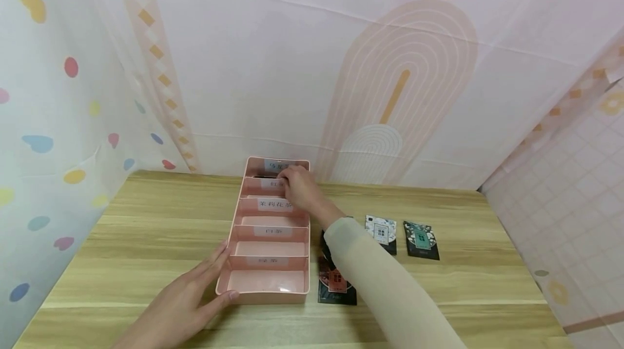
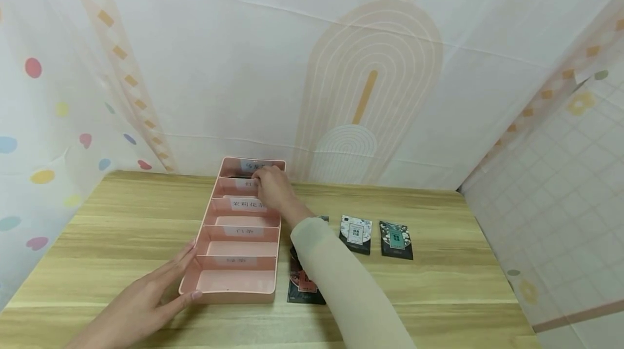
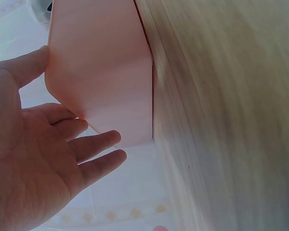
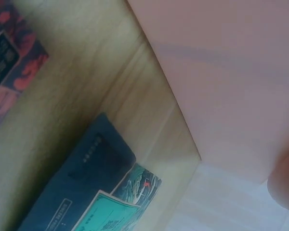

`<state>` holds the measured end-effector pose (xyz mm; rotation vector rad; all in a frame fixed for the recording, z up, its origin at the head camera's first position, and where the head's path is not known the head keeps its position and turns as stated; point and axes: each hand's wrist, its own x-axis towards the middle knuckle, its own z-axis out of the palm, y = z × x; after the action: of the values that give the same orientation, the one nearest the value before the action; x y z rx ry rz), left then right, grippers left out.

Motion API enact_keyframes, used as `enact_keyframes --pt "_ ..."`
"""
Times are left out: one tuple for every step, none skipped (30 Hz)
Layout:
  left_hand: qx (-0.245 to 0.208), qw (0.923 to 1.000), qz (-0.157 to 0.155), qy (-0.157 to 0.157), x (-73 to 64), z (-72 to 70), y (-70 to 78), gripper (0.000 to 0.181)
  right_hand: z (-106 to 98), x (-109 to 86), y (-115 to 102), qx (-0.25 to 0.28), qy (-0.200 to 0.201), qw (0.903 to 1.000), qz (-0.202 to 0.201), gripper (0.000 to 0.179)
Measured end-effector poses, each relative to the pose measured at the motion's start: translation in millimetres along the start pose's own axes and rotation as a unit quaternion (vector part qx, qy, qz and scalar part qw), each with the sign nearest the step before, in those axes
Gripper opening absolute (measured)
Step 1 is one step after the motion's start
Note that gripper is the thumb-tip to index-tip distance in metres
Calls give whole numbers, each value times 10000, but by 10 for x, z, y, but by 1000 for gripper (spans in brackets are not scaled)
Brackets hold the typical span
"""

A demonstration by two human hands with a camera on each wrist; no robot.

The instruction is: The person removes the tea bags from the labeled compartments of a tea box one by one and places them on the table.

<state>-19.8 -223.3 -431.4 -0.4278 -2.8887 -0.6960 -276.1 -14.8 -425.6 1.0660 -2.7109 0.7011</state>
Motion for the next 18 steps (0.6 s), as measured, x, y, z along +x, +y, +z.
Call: enact_keyframes --pt "-9 10000 5 4 3 -1 2 78 -2 -2 2 64 15 10000 24 17" --pt "-24 10000 -6 -12 4 2 0 78 -3 -4 5 127 30 9999 52 16" --pt "-37 10000 -14 -20 6 2 0 78 -6 -8 6 202 40 9997 88 15" --pt "-46 10000 -20 -32 7 6 -3 78 -7 -12 8 275 59 9995 123 14" --pt "-58 10000 -29 -50 8 10 -6 78 -10 -16 7 381 75 9991 160 14" --pt "-68 10000 -34 -61 8 14 -9 78 -13 -21 5 483 92 9986 208 13" --pt "-78 9999 -33 -57 9 13 -8 78 -17 -25 3 579 112 9979 256 13" --pt "-80 9999 -37 -61 9 18 -11 78 -22 -32 0 673 134 9971 321 13" --pt "-80 10000 -28 -52 10 18 -9 78 -31 -37 -4 786 157 9961 379 13" --pt "-82 10000 -17 -45 10 19 -7 78 -38 -40 -3 856 199 9952 427 13" --pt "-86 10000 -13 -50 9 22 -6 78 -48 -44 -3 937 233 9941 488 14" --pt "-88 9999 -12 -51 9 24 -6 78 -57 -46 -1 1004 275 9931 543 14" --pt "-91 9999 -12 -58 9 26 -6 78 -74 -50 -1 1098 308 9917 598 15" --pt "-92 9999 -13 -70 9 29 -7 78 -89 -51 3 1172 355 9905 634 15" --pt "-94 9999 -19 -81 10 29 -6 78 -106 -53 8 1249 410 9892 652 15" --pt "-96 9999 -20 -88 11 33 -8 78 -125 -55 13 1316 468 9879 670 15" --pt "-96 9999 -30 -100 13 35 -9 78 -147 -58 15 1425 506 9861 692 15" --pt "-91 9999 -32 -97 15 34 -9 78 -168 -59 19 1484 555 9849 702 15"
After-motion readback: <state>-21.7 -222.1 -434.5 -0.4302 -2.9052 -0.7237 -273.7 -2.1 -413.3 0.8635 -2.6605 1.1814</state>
